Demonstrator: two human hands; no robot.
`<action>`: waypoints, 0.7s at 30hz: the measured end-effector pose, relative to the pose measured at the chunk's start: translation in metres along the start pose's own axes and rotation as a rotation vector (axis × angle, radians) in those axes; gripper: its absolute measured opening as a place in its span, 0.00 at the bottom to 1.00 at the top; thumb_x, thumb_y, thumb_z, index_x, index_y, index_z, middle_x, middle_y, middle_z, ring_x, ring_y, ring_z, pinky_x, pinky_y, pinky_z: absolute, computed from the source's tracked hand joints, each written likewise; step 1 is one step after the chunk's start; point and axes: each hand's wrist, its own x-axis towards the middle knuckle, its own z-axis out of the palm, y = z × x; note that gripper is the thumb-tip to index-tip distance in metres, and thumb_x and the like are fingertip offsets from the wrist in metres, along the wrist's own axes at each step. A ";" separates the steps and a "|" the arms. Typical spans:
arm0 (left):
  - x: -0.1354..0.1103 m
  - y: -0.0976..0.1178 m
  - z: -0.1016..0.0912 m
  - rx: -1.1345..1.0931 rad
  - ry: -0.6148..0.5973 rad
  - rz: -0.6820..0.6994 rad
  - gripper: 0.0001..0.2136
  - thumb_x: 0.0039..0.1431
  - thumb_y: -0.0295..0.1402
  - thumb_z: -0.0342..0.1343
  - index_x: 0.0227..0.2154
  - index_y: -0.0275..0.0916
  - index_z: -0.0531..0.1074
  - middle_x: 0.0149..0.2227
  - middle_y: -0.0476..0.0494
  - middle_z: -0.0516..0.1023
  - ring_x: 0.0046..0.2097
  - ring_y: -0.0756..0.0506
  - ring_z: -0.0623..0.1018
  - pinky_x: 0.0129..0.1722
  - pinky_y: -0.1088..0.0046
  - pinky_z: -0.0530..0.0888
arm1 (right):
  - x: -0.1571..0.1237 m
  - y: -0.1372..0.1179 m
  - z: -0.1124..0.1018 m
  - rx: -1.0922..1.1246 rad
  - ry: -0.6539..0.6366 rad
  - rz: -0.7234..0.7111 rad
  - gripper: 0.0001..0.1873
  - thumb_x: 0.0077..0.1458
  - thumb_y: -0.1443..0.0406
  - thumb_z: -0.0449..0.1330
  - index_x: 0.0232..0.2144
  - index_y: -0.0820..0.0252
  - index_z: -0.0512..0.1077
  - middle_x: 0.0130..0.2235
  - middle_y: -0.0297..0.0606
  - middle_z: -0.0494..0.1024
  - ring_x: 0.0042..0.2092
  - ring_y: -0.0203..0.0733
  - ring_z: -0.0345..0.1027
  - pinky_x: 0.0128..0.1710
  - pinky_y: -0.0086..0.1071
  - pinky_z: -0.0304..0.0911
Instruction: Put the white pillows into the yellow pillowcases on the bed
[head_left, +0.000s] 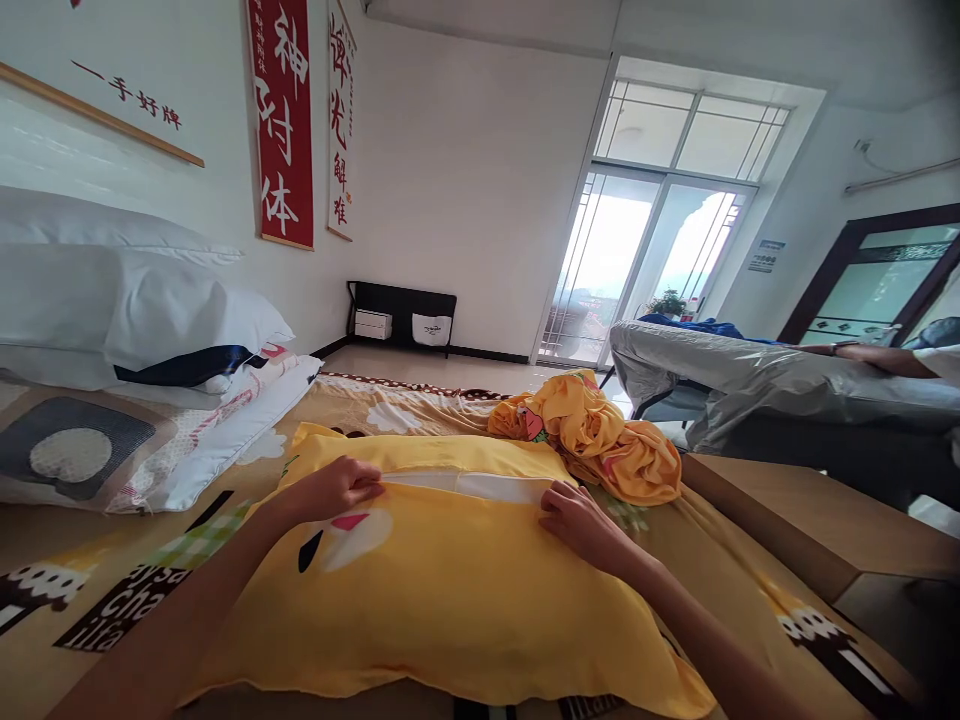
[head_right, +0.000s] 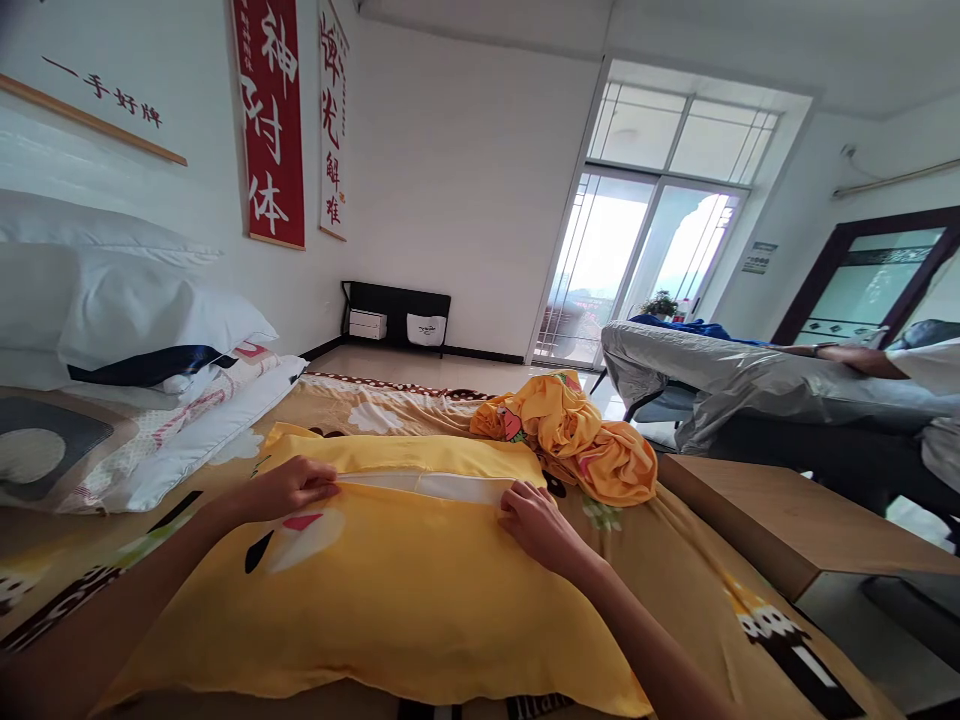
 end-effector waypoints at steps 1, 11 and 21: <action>0.000 0.000 -0.001 -0.006 0.019 0.008 0.19 0.58 0.44 0.46 0.20 0.39 0.51 0.21 0.54 0.52 0.25 0.52 0.53 0.26 0.74 0.53 | 0.000 -0.001 -0.002 -0.005 0.014 -0.011 0.02 0.54 0.66 0.54 0.29 0.56 0.65 0.37 0.37 0.72 0.39 0.42 0.64 0.43 0.38 0.58; 0.000 -0.003 -0.001 -0.005 0.058 0.042 0.18 0.59 0.43 0.46 0.20 0.39 0.50 0.21 0.54 0.52 0.26 0.52 0.54 0.27 0.74 0.54 | -0.003 -0.007 -0.013 0.041 0.034 -0.027 0.07 0.59 0.63 0.52 0.28 0.55 0.62 0.35 0.38 0.73 0.38 0.43 0.64 0.43 0.42 0.57; 0.000 -0.003 -0.002 -0.018 0.064 0.053 0.18 0.59 0.43 0.46 0.20 0.39 0.49 0.21 0.54 0.52 0.26 0.52 0.54 0.27 0.73 0.54 | -0.003 -0.006 -0.011 0.042 0.045 -0.024 0.06 0.58 0.62 0.53 0.28 0.55 0.64 0.35 0.37 0.74 0.37 0.43 0.64 0.43 0.41 0.58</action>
